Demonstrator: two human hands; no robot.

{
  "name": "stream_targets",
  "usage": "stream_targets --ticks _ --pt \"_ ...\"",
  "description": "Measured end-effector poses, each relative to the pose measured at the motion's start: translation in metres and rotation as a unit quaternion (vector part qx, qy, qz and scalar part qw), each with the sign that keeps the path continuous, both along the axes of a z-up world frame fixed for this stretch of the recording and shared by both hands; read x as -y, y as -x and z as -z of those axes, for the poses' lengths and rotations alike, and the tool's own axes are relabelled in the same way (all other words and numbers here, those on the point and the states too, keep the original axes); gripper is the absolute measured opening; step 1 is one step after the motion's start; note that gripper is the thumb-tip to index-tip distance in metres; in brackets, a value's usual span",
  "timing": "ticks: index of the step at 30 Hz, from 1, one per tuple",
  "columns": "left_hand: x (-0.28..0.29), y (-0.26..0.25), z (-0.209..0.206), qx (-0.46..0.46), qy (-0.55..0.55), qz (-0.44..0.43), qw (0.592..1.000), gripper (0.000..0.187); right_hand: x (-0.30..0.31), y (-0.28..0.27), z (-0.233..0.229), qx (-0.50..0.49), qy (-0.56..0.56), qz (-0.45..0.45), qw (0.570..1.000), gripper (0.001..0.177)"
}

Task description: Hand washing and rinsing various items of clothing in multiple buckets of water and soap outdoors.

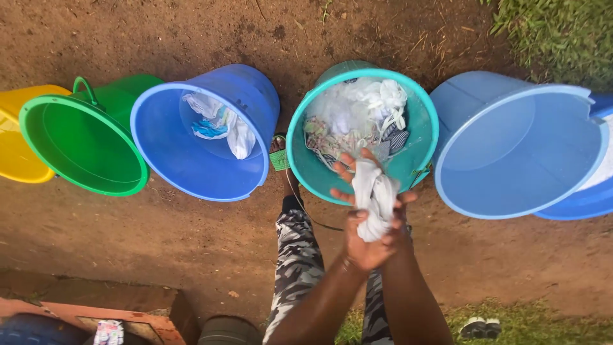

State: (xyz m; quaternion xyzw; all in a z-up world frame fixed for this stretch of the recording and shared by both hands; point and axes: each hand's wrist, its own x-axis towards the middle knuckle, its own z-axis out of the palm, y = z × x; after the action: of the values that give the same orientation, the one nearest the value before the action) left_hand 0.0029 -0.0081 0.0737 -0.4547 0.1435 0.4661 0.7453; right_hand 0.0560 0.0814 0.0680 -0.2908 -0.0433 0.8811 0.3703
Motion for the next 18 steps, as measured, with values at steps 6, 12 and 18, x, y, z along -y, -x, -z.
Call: stream_targets --ticks 6,12,18 --pt "0.038 0.018 0.012 -0.030 0.088 -0.015 0.996 0.060 0.045 -0.022 0.051 -0.108 0.092 0.160 0.977 0.099" --pt "0.096 0.027 0.173 -0.080 -0.141 0.252 0.954 0.035 0.049 -0.025 0.142 0.302 -0.057 -0.143 0.941 0.036" --pt "0.056 0.023 0.215 -0.594 -0.350 0.580 0.434 0.020 0.064 -0.005 0.202 0.634 -0.320 -0.302 0.635 0.012"
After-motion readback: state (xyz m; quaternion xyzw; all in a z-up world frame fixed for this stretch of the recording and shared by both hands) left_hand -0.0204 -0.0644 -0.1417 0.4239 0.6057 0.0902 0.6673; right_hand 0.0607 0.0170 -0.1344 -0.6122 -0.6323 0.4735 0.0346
